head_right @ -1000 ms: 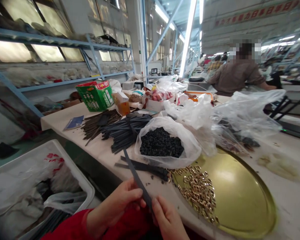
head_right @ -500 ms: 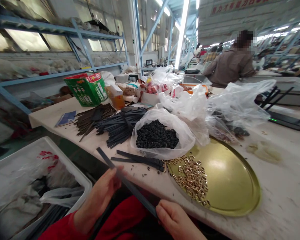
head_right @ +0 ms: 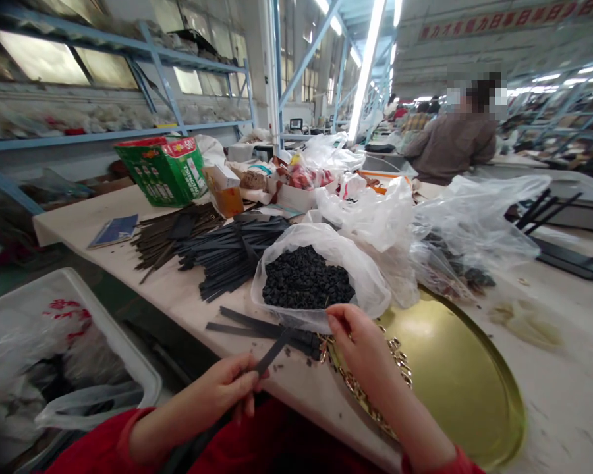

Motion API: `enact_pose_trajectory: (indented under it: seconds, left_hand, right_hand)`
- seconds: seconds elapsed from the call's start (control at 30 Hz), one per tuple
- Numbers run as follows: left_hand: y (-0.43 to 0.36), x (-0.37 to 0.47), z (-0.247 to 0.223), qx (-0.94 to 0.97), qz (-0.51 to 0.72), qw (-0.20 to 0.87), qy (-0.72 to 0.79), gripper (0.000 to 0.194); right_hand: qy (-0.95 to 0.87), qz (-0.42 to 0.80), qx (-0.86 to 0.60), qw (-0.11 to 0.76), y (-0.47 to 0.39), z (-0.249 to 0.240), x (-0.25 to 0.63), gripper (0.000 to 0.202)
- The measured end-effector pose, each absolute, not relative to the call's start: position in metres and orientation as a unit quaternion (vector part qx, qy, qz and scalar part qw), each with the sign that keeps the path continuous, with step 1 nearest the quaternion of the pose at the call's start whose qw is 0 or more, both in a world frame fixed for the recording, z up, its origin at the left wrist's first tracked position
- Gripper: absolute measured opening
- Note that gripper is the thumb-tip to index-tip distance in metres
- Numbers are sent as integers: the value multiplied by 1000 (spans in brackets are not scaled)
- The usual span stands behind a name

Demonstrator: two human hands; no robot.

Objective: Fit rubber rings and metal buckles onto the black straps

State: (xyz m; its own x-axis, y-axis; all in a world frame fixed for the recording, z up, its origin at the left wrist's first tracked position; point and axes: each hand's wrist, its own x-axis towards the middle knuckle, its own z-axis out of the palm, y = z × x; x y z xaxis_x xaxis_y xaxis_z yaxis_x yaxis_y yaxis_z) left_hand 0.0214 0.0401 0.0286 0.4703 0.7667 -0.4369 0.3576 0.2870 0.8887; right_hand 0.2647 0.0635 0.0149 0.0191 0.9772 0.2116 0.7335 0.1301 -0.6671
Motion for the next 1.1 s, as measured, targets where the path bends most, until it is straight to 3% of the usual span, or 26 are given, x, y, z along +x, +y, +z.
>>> enact_pose_trajectory:
  seconds: [0.1, 0.27, 0.5, 0.7, 0.77, 0.83, 0.93, 1.0, 1.1]
  left_hand:
    - [45, 29, 22, 439, 205, 741, 465, 18]
    - [59, 34, 25, 352, 229, 778, 467, 24]
    - [70, 37, 15, 324, 224, 787, 476, 26]
    - [67, 37, 15, 373, 224, 771, 465, 29]
    - [64, 37, 17, 422, 234, 748, 455, 26]
    - [62, 38, 18, 481, 246, 716, 443, 30]
    - [57, 43, 23, 564, 249, 658, 433, 35]
    - [53, 47, 30, 613, 247, 611, 436, 31]
    - [45, 52, 40, 674, 240, 533, 451, 26]
  right_hand:
    - [-723, 91, -648, 222, 112, 6, 267, 18]
    - [-735, 70, -665, 116, 159, -18, 256, 15]
    - [-740, 84, -662, 81, 167, -32, 261, 12]
    - [-705, 158, -667, 184, 165, -24, 267, 4]
    - [-686, 186, -665, 227, 151, -14, 264, 9]
    - [-622, 306, -641, 329, 128, -2, 258, 17]
    - [-369, 584, -504, 518, 89, 12, 243, 24]
    - [-220, 671, -426, 565, 66, 17, 232, 28]
    - [-124, 698, -384, 592, 44, 18, 220, 27]
